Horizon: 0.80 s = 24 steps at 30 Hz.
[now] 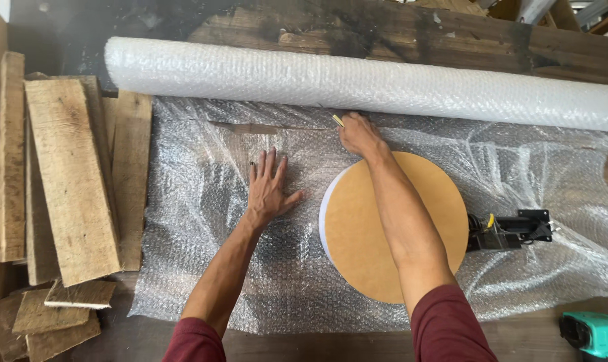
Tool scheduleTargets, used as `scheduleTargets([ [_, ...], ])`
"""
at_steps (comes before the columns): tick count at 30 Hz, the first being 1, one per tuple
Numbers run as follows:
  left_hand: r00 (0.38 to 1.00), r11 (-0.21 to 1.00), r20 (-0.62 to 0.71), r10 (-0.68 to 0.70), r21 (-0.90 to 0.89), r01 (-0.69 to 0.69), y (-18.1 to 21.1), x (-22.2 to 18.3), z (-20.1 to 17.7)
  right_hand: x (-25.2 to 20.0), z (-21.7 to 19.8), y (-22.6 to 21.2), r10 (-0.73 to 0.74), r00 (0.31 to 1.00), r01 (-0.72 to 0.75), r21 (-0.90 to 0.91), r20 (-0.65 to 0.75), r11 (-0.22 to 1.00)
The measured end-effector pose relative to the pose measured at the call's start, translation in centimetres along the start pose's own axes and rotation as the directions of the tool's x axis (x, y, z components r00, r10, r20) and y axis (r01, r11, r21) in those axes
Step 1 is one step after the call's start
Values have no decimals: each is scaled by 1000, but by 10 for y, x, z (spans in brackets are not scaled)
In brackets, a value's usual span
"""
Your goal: The person wraps a circular wooden sign in bubble wrap, cutting the wrap to size with a utility knife and securing it with packing tape from a dispenser.
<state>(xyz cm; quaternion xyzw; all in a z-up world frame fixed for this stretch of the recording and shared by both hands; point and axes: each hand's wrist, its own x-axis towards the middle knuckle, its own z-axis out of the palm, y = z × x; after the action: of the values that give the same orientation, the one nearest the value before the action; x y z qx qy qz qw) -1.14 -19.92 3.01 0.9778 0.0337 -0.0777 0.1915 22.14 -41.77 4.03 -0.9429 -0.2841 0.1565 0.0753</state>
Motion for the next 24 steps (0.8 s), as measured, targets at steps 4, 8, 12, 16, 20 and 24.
scheduleTargets([
  [4,956,978,-212,-202,-99,184,-40,-9,1,19,15,17,137,989,-133,-75,59,988],
  [8,859,892,-244,-450,-180,416,-86,-22,0,22,5,12,140,989,-137,-71,40,988],
  [12,807,899,-408,-428,-283,334,-112,-46,4,23,14,12,127,992,-125,-163,3,979],
  [16,705,906,-571,-420,-308,291,-126,-65,5,1,7,-25,-17,996,-2,-215,-89,977],
  [20,769,843,-385,-510,-404,356,-133,-91,14,-34,4,-65,-146,984,121,-218,-101,968],
  [24,835,871,-289,-468,-312,380,-131,-112,10,-69,-18,-93,-221,970,193,-231,-100,953],
])
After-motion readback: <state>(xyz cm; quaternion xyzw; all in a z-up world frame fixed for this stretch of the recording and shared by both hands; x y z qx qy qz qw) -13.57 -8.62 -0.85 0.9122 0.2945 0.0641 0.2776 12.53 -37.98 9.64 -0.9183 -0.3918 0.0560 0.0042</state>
